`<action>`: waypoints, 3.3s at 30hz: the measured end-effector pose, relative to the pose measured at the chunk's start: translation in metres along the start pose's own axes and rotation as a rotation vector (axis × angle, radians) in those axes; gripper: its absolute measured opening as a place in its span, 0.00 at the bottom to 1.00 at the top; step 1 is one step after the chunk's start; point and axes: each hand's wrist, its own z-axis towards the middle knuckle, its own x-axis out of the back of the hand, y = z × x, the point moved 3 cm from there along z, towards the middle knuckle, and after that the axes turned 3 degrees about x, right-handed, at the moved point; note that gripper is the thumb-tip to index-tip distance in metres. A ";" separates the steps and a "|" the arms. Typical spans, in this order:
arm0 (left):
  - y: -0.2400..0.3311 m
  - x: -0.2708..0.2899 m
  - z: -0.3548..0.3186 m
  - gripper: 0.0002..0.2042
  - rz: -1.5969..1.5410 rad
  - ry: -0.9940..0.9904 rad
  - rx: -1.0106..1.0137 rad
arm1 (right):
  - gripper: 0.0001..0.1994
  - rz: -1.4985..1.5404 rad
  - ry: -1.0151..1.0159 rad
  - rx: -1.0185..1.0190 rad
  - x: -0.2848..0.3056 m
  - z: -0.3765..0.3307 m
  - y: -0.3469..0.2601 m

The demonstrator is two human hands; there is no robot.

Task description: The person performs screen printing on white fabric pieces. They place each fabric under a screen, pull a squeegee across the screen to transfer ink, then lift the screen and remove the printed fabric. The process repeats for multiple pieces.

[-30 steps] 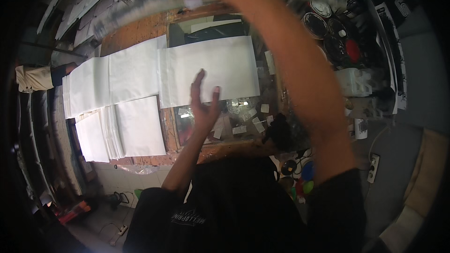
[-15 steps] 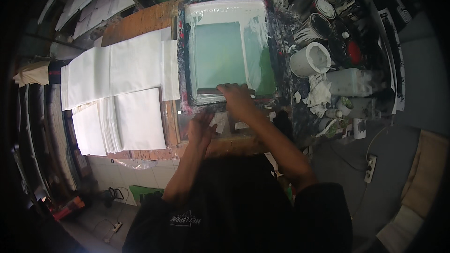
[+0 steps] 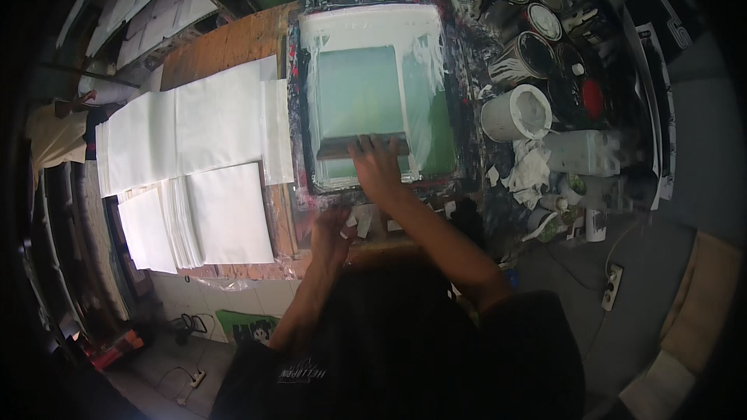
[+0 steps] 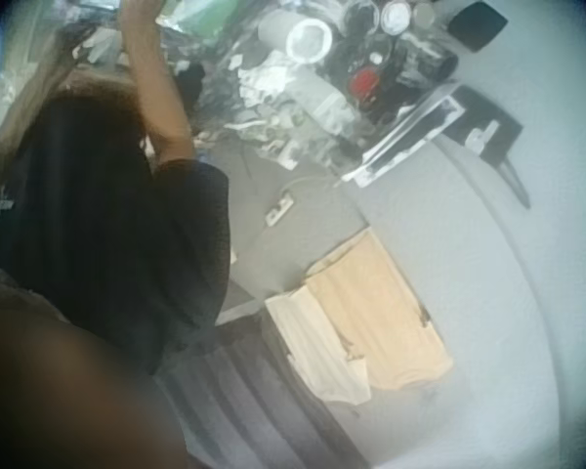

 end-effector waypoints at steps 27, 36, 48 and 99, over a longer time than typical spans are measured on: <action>0.015 0.007 -0.010 0.12 0.043 -0.173 -0.142 | 0.21 0.183 -0.188 -0.219 0.054 0.204 0.144; 0.056 -0.028 -0.053 0.09 0.032 -0.266 -0.333 | 0.17 0.081 -0.155 0.083 0.149 -0.001 -0.027; 0.169 -0.109 -0.064 0.07 0.497 -0.200 -0.866 | 0.15 -0.055 0.244 0.237 0.267 0.106 -0.026; 0.025 -0.201 0.036 0.11 1.393 -0.038 -1.148 | 0.34 0.111 0.088 0.114 0.363 0.247 0.007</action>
